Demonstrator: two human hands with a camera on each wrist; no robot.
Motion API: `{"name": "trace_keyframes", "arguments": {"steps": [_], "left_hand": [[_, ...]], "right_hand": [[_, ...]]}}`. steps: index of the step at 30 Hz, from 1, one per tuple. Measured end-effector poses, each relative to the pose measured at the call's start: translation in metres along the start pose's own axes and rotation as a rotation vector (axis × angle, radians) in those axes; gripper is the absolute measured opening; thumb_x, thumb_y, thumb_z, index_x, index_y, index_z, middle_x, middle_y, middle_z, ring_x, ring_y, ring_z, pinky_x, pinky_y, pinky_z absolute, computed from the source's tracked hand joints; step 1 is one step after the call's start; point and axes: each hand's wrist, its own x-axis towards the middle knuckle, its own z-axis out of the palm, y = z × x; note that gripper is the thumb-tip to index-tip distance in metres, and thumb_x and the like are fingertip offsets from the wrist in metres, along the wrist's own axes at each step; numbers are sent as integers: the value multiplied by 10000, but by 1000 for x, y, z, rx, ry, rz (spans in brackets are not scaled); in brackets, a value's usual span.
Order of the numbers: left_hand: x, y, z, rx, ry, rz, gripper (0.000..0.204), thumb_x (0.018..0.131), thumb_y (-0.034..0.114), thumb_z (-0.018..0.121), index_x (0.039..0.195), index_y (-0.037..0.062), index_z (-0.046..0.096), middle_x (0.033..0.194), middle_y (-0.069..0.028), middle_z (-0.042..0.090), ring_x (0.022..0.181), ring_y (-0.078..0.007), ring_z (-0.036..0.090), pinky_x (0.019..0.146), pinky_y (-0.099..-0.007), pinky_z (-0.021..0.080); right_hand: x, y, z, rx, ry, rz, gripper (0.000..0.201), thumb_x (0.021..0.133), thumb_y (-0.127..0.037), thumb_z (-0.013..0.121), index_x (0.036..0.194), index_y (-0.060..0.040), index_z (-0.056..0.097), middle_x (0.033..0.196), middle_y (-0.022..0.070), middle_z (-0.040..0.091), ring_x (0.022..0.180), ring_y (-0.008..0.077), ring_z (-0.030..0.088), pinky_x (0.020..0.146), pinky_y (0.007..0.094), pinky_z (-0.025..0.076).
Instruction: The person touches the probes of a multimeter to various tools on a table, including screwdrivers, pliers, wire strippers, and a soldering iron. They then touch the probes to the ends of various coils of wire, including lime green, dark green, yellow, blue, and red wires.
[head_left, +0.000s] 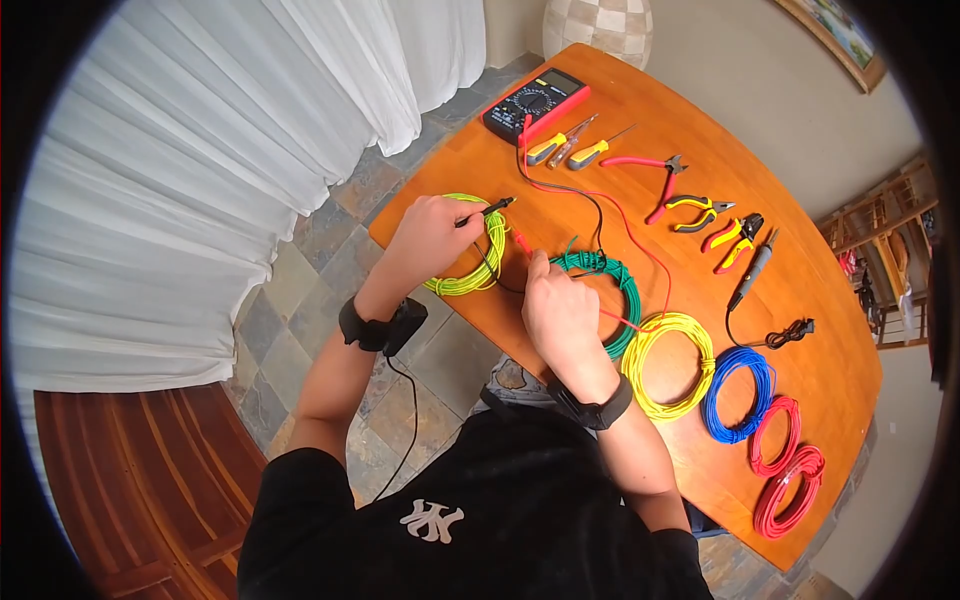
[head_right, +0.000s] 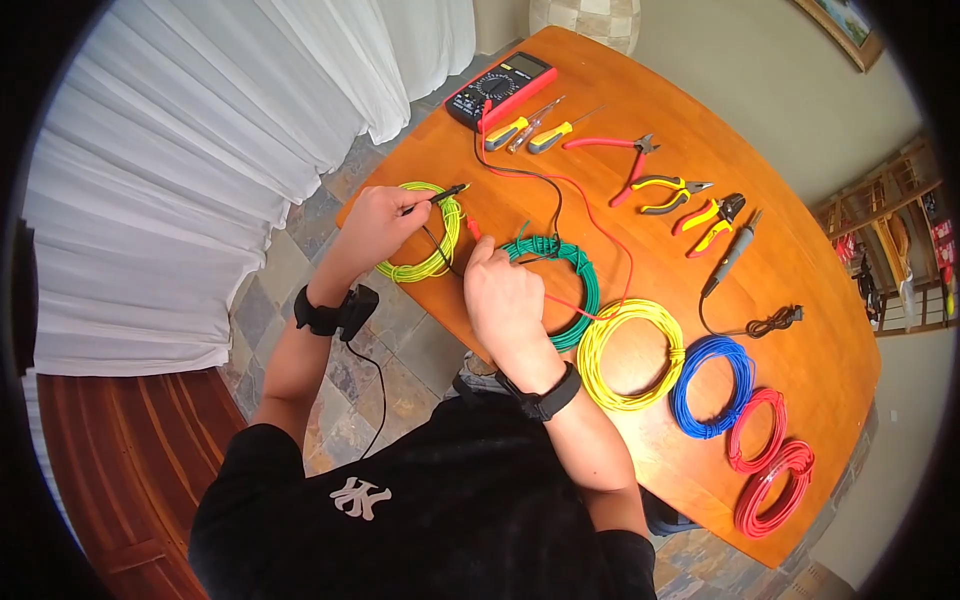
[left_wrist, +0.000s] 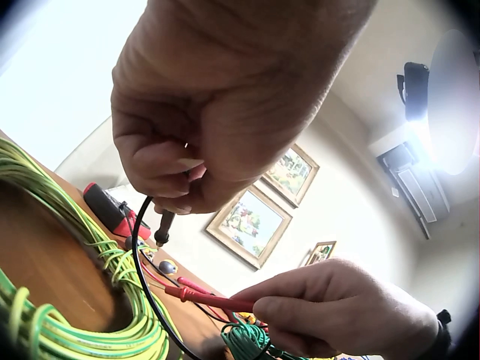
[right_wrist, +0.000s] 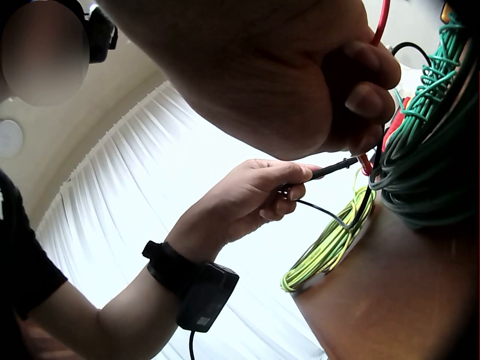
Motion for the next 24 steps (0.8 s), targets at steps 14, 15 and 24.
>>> {"name": "trace_keyframes", "arguments": {"steps": [14,15,24], "left_hand": [[-4,6,0,12,57,46,257,866,113,612,1084,-11,670,581,-111,496,493,-83,412,470,-276,338],[-7,12,0,4,50,50,257,866,113,612,1084,-11,670,581,-111,496,493,-83,412,470,-276,338],[-28,50,44,-294,-56,-90,248,888,61,617,1108,-47,656,587,-4,447,532,-51,392,477,-244,319]], "right_hand": [[-12,9,-16,69,67,18,298,807,-36,562,1093,40,533,779,148,649,612,291,673,494,380,531],[-19,15,-28,110,134,28,311,811,-39,555,1114,28,537,787,147,648,618,304,670,500,395,528],[-56,79,-54,72,99,314,229,925,-72,488,1134,-24,568,893,223,660,731,377,652,594,459,500]]}}
